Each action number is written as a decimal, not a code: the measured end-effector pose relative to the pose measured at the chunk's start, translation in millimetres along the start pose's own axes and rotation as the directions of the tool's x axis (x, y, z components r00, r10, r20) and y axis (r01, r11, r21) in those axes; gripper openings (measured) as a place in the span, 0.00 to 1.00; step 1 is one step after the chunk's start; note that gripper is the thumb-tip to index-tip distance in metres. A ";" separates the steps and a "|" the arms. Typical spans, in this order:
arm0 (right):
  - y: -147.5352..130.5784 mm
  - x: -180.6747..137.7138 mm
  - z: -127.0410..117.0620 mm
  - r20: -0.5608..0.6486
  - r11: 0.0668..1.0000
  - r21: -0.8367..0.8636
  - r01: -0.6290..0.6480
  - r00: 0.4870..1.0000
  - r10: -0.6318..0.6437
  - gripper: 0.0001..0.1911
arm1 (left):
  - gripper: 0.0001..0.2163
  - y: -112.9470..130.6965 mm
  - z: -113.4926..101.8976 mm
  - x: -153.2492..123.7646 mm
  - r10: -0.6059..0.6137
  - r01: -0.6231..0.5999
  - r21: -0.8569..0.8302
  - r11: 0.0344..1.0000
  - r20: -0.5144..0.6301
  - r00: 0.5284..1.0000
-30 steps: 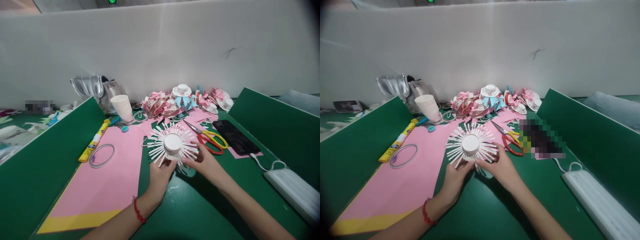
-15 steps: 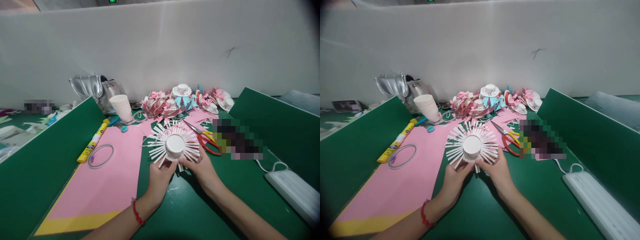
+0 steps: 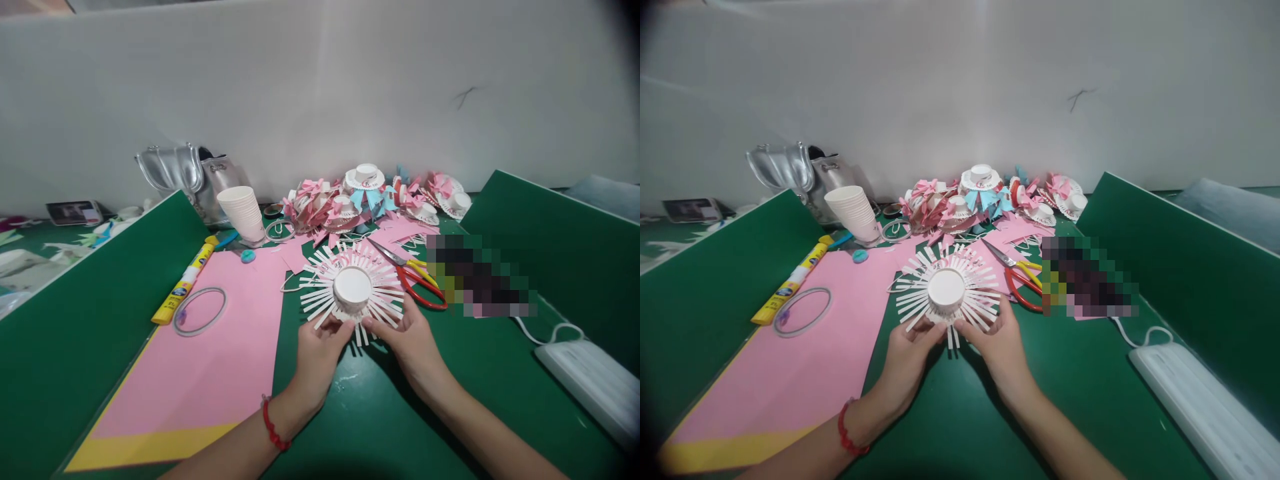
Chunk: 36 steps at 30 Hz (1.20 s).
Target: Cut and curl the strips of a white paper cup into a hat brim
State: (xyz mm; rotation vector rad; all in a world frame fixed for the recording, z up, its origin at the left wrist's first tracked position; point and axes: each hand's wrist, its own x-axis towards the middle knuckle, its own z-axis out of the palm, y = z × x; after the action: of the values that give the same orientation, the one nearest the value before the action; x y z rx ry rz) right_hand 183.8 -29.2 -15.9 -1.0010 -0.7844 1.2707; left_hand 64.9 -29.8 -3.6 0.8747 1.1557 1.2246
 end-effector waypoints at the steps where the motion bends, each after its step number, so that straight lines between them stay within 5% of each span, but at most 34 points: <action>1: -0.8 -0.6 -0.4 0.000 1.000 -0.003 0.000 1.000 0.000 0.24 | 0.05 -0.4 -0.1 0.2 -0.003 0.003 0.003 1.000 0.003 1.000; 23: -2.8 -5.1 4.3 0.034 1.000 0.013 -0.019 0.999 0.019 0.25 | 0.09 2.7 1.9 -0.8 0.048 -0.046 0.030 0.998 -0.047 0.998; 29: -7.9 -5.6 0.4 0.003 0.996 -0.024 -0.087 0.996 0.087 0.29 | 0.05 0.5 -2.0 4.6 0.154 -0.140 0.140 0.980 -0.092 0.984; 36: -11.6 -12.1 1.2 0.051 0.980 -0.201 0.012 0.999 -0.001 0.09 | 0.04 2.6 -2.2 3.6 0.161 -0.139 0.182 0.973 -0.110 0.981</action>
State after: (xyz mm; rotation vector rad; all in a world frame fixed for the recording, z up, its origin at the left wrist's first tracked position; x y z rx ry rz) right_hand 185.4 -41.0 -4.1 -1.1302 -0.9691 1.2324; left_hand 61.9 -26.0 -2.3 1.0447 1.3309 1.3305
